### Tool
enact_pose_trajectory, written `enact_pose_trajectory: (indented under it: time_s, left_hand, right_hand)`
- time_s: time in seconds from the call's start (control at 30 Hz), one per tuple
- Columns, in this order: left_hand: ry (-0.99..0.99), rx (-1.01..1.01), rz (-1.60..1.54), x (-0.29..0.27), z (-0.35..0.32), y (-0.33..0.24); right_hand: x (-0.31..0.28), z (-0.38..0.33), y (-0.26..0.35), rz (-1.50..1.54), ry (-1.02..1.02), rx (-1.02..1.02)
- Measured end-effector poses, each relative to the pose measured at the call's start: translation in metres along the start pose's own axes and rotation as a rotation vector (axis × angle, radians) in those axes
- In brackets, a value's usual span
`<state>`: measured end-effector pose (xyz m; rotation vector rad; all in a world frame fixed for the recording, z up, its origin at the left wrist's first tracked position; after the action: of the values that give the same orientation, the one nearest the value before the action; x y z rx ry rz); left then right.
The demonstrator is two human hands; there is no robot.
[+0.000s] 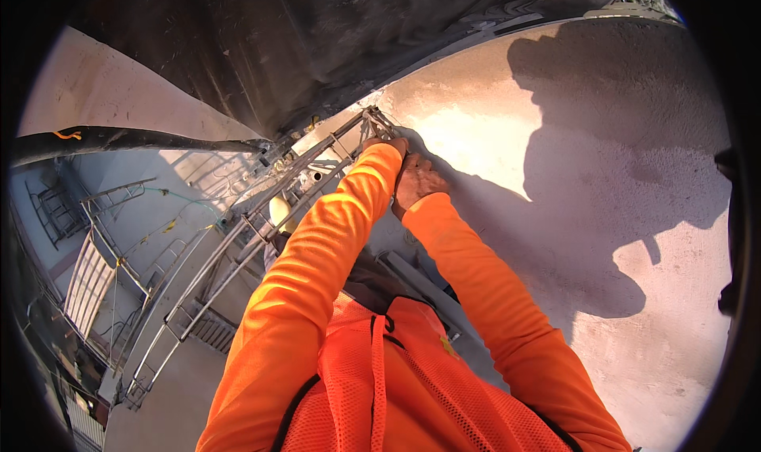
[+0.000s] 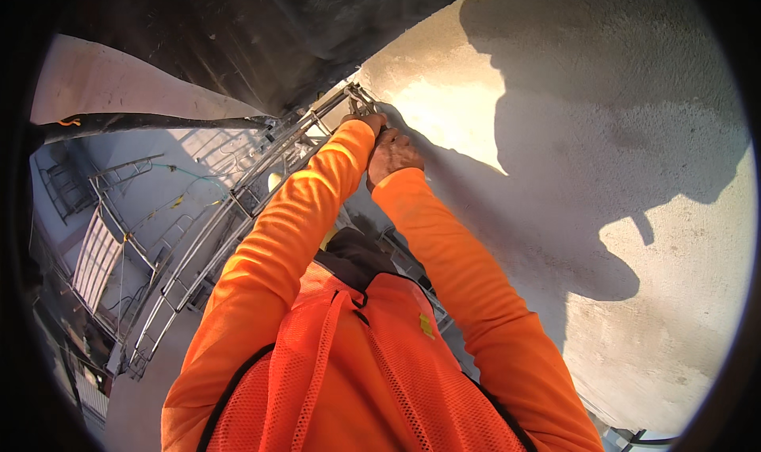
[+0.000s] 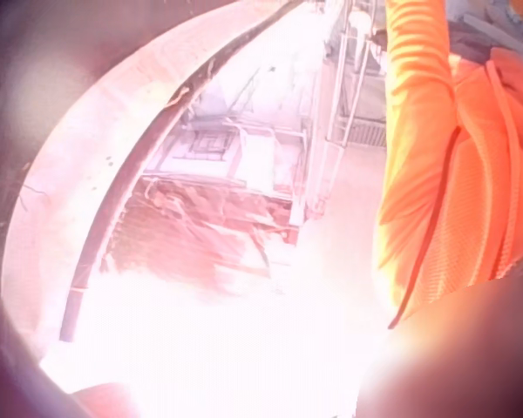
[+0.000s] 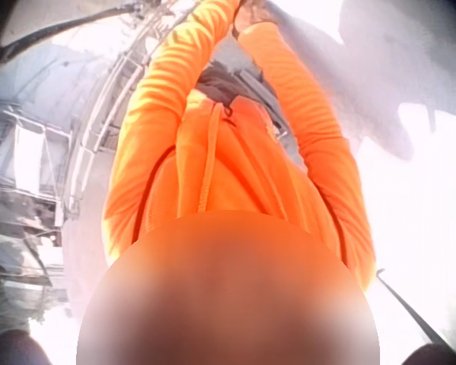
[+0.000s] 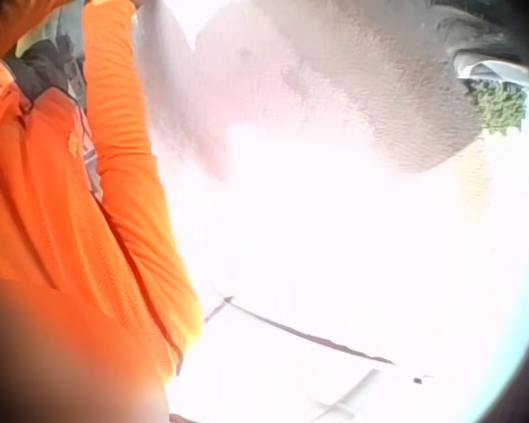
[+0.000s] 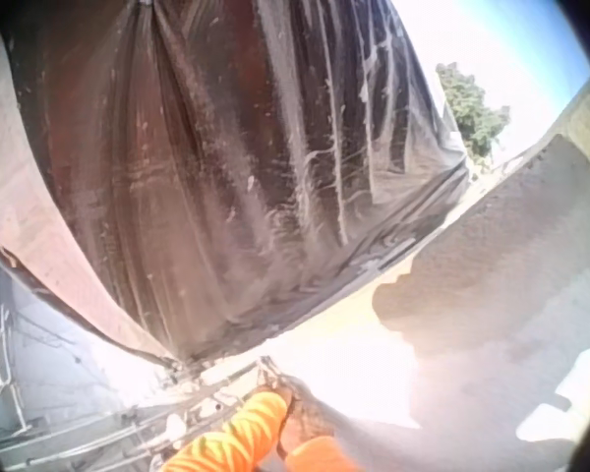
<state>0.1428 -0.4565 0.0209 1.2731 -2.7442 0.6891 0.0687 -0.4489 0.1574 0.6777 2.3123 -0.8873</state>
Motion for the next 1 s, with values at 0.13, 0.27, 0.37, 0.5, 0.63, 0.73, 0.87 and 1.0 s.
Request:
enact_pose_trajectory:
  time_s: [0.13, 0.27, 0.37, 0.5, 0.63, 0.73, 0.87, 1.0]
  left_hand:
    - [0.421, 0.102, -0.093, -0.029, -0.023, 0.011]
    - [0.521, 0.012, -0.26, -0.05, -0.031, 0.02]
    - [0.622, -0.103, -0.437, -0.035, -0.031, 0.019]
    - [0.215, -0.241, -0.379, -0.007, -0.023, 0.017]
    - [0.031, -0.261, -0.013, 0.001, -0.013, 0.014]
    - [0.155, -0.082, -0.383, -0.006, -0.017, 0.023]
    - [0.65, -0.022, -0.753, -0.015, -0.035, 0.029]
    - [0.706, -0.101, -1.024, -0.019, -0.047, 0.021]
  right_hand:
    - [0.037, 0.015, -0.017, 1.073, 0.428, -0.139]
    - [0.054, 0.005, -0.012, 1.982, 0.693, -0.339]
    - [0.047, -0.004, -0.011, 1.758, 0.659, -0.255]
    - [0.021, -0.011, -0.025, 0.737, 0.237, -0.103]
    - [0.011, -0.024, 0.002, 0.088, -0.231, -0.021]
    - [0.016, -0.008, 0.004, 0.032, -0.143, -0.058]
    - [0.026, 0.024, -0.029, 1.133, 0.396, -0.086]
    - [0.021, 0.006, -0.029, 1.781, 0.738, -0.299]
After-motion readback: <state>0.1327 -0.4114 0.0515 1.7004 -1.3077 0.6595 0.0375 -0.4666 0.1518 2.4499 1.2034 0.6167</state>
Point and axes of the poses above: each hand's wrist, its own z-axis towards the middle knuckle, its own x-axis out of the palm, y = z × x, the point moved 2 cm from there along z, towards the middle knuckle, and after that the axes turned 10 degrees about -z, right-handed, at the moved point
